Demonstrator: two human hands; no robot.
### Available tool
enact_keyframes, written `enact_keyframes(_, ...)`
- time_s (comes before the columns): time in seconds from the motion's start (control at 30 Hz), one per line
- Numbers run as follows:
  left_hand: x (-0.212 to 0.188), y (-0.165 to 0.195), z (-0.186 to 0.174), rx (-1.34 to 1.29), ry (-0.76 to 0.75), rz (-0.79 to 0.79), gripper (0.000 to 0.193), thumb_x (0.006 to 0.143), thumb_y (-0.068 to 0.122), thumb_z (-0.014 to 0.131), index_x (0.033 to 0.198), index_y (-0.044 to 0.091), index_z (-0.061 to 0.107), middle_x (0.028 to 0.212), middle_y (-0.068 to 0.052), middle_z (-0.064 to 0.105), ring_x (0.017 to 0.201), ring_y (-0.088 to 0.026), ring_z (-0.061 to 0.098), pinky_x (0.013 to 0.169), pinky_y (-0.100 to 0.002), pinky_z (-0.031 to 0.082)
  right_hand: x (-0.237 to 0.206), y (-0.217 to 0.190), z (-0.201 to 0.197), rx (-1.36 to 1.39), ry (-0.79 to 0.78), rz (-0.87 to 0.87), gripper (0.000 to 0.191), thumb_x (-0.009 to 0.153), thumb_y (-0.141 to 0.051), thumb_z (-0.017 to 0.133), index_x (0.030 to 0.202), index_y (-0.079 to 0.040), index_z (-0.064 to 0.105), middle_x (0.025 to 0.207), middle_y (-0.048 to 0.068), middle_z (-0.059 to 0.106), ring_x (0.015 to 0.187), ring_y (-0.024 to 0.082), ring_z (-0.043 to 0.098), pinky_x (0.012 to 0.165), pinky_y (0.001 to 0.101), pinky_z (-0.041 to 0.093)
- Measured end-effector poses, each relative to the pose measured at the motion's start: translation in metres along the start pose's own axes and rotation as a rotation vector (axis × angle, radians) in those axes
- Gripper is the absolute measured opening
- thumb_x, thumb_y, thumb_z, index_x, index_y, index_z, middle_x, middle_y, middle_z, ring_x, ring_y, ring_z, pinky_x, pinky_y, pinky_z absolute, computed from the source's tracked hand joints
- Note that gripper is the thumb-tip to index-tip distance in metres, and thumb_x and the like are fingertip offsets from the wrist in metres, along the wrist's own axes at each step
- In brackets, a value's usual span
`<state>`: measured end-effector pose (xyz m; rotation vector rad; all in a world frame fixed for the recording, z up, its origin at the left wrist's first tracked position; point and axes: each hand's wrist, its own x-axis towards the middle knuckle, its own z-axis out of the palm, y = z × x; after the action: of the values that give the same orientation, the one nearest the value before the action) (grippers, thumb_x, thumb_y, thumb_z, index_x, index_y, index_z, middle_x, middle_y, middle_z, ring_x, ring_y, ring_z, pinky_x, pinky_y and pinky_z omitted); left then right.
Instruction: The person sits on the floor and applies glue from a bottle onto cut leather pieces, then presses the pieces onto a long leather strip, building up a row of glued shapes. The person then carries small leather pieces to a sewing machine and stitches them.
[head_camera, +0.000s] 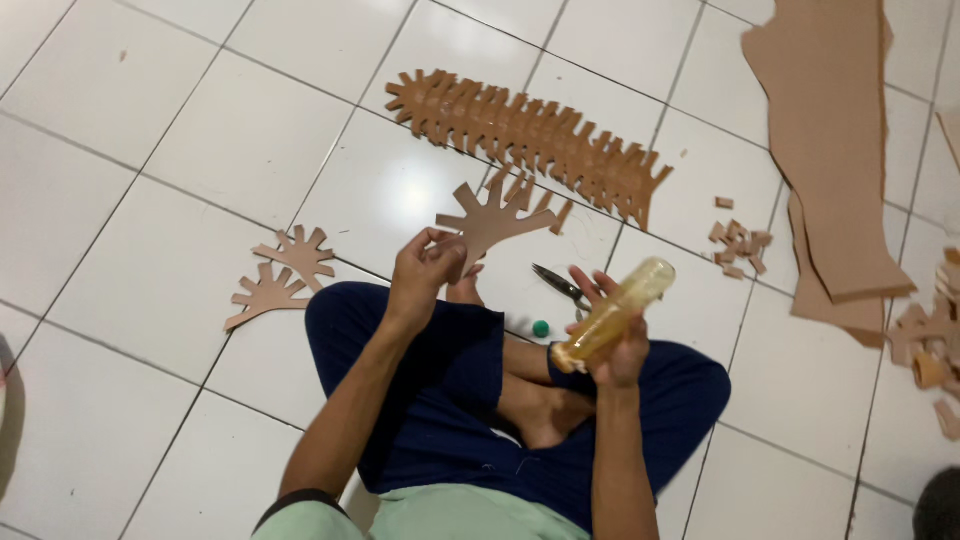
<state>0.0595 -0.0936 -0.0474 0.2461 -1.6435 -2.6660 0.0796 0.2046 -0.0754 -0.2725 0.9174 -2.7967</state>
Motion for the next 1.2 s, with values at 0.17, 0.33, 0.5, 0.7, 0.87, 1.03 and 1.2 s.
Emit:
enact_keyframes(0.17,-0.030,-0.024,0.035,-0.088,-0.027,-0.086,0.022,0.096,0.005,0.064,0.114,-0.002,0.053,0.111,-0.020,0.069,0.099,-0.024,0.074,0.090,-0.041,0.066,0.004,-0.010,0.035,-0.233,-0.038,0.015,0.084,0.095,-0.048,0.073,0.149,0.009,0.044,0.162,0.034,0.036,0.126,0.031,0.062,0.083,0.0470,0.066)
enact_keyframes(0.33,-0.036,-0.038,0.050,0.330,-0.029,-0.147,0.053,0.098,0.030,0.061,0.136,-0.002,0.041,0.126,-0.020,0.062,0.112,-0.029,0.067,0.088,-0.044,0.063,-0.004,-0.008,0.033,-0.328,-0.113,-0.018,0.079,0.092,-0.037,0.081,0.144,0.015,0.053,0.150,0.034,0.055,0.081,0.032,0.078,0.075,0.0465,0.068)
enact_keyframes(0.5,-0.035,-0.034,0.049,-0.351,-0.162,-0.501,0.088,0.094,0.062,0.042,0.148,-0.005,0.025,0.142,-0.029,0.047,0.131,-0.043,0.056,0.102,-0.049,0.058,-0.020,-0.018,0.036,-0.543,-0.214,0.136,0.079,0.080,-0.026,0.090,0.140,0.009,0.052,0.144,0.029,0.057,0.092,0.032,0.078,0.077,0.0461,0.069)
enact_keyframes(0.7,-0.033,-0.025,0.049,-0.361,-0.250,-0.307,0.065,0.099,0.032,0.058,0.145,-0.005,0.033,0.140,-0.027,0.054,0.134,-0.038,0.057,0.107,-0.043,0.052,-0.024,-0.031,0.052,-1.155,-0.532,0.008,0.075,0.079,-0.023,0.088,0.143,0.005,0.059,0.145,0.019,0.063,0.129,0.036,0.067,0.107,0.0532,0.055)
enact_keyframes(0.87,-0.034,-0.005,0.049,0.043,-0.064,-0.156,0.031,0.102,0.010,0.062,0.124,-0.013,0.061,0.110,-0.018,0.072,0.099,-0.024,0.071,0.086,-0.037,0.061,-0.020,-0.029,0.054,-0.464,-0.029,0.095,0.059,0.091,-0.035,0.081,0.127,0.006,0.058,0.138,0.024,0.058,0.115,0.038,0.069,0.089,0.0527,0.065)
enact_keyframes(1.03,-0.045,0.012,0.053,0.229,-0.062,-0.095,0.031,0.098,0.005,0.062,0.125,-0.007,0.055,0.106,-0.014,0.072,0.093,-0.017,0.073,0.082,-0.032,0.064,-0.002,-0.033,0.063,-0.145,0.431,-0.118,0.058,0.099,-0.039,0.063,0.128,0.008,0.044,0.113,0.026,0.067,0.105,0.043,0.073,0.081,0.0520,0.067)
enact_keyframes(1.2,-0.056,0.012,0.062,0.212,-0.112,-0.022,0.033,0.100,0.007,0.061,0.130,-0.007,0.057,0.106,-0.013,0.071,0.094,-0.015,0.070,0.081,-0.032,0.061,-0.009,-0.026,0.095,-0.619,0.250,-0.398,0.053,0.104,-0.028,0.068,0.135,0.005,0.041,0.123,0.027,0.065,0.112,0.041,0.072,0.094,0.0506,0.066)
